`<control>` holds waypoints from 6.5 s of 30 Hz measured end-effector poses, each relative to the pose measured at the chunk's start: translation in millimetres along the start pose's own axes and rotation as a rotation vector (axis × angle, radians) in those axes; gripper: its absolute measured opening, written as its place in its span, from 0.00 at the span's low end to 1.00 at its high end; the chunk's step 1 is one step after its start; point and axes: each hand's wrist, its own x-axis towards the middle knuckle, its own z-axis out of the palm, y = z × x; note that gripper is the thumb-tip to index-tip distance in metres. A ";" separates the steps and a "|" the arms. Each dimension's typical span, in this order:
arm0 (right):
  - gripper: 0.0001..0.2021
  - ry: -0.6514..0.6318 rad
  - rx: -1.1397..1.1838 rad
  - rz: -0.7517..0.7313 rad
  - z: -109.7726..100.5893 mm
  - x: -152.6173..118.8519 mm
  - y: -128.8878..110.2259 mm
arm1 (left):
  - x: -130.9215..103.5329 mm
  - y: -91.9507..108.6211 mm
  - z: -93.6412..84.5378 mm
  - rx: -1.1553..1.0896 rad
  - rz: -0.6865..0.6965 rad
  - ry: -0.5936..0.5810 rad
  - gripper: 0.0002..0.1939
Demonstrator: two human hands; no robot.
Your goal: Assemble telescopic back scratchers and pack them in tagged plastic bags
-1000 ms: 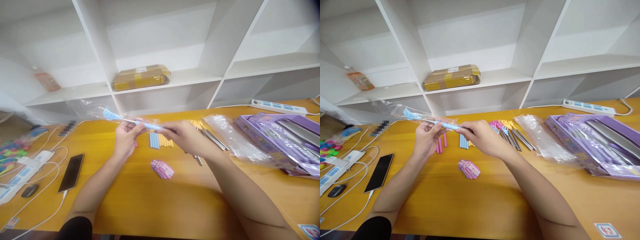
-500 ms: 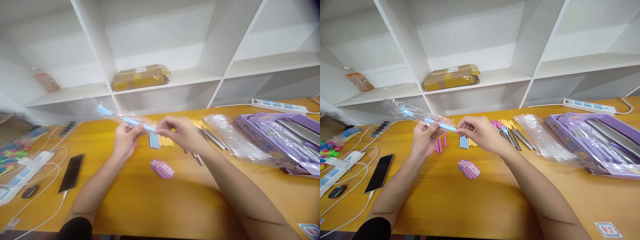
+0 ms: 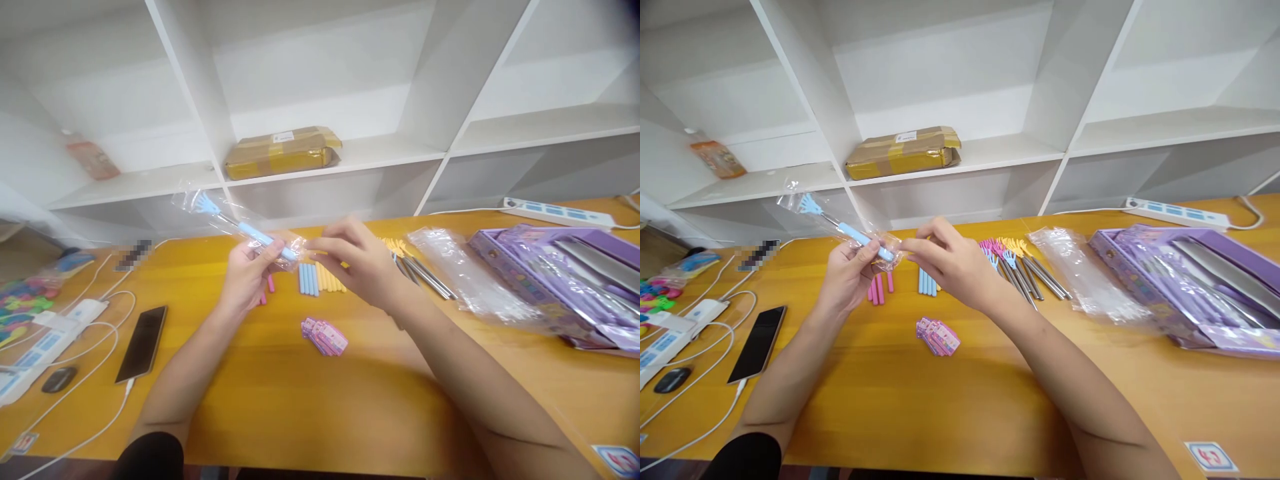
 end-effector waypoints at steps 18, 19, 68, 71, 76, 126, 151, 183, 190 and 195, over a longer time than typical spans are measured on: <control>0.06 -0.068 0.309 0.243 -10.3 7.9 -25.1 | -4.7 -1.2 2.2 0.119 -0.093 -0.304 0.19; 0.06 -0.052 0.291 0.262 -7.8 7.8 -25.3 | -5.6 -1.4 2.7 0.114 -0.082 -0.325 0.19; 0.22 -0.375 0.894 0.445 5.8 8.5 -10.3 | -8.0 5.5 2.7 0.266 0.073 -0.498 0.16; 0.21 -0.365 0.922 0.468 7.7 7.1 -9.4 | -7.3 4.5 -0.1 0.295 0.102 -0.525 0.15; 0.22 -0.364 0.934 0.483 6.9 8.1 -9.8 | -8.9 2.8 -0.9 0.300 0.106 -0.582 0.17; 0.19 -0.493 1.078 0.315 4.2 1.6 -8.6 | -9.4 13.3 -13.8 0.491 0.156 -0.869 0.23; 0.15 -0.648 1.073 0.218 -6.4 4.2 -6.2 | -2.6 21.3 -24.3 0.582 0.257 -0.945 0.22; 0.08 -0.920 0.791 0.382 35.4 0.9 3.5 | 43.3 13.7 -45.9 0.325 0.342 -0.127 0.19; 0.08 -1.277 0.681 0.335 63.6 -8.5 5.5 | 34.0 17.4 -42.5 0.570 0.265 -0.321 0.14; 0.09 -1.392 0.594 0.327 71.0 -10.9 6.2 | 31.2 15.7 -44.1 0.733 0.155 -0.364 0.13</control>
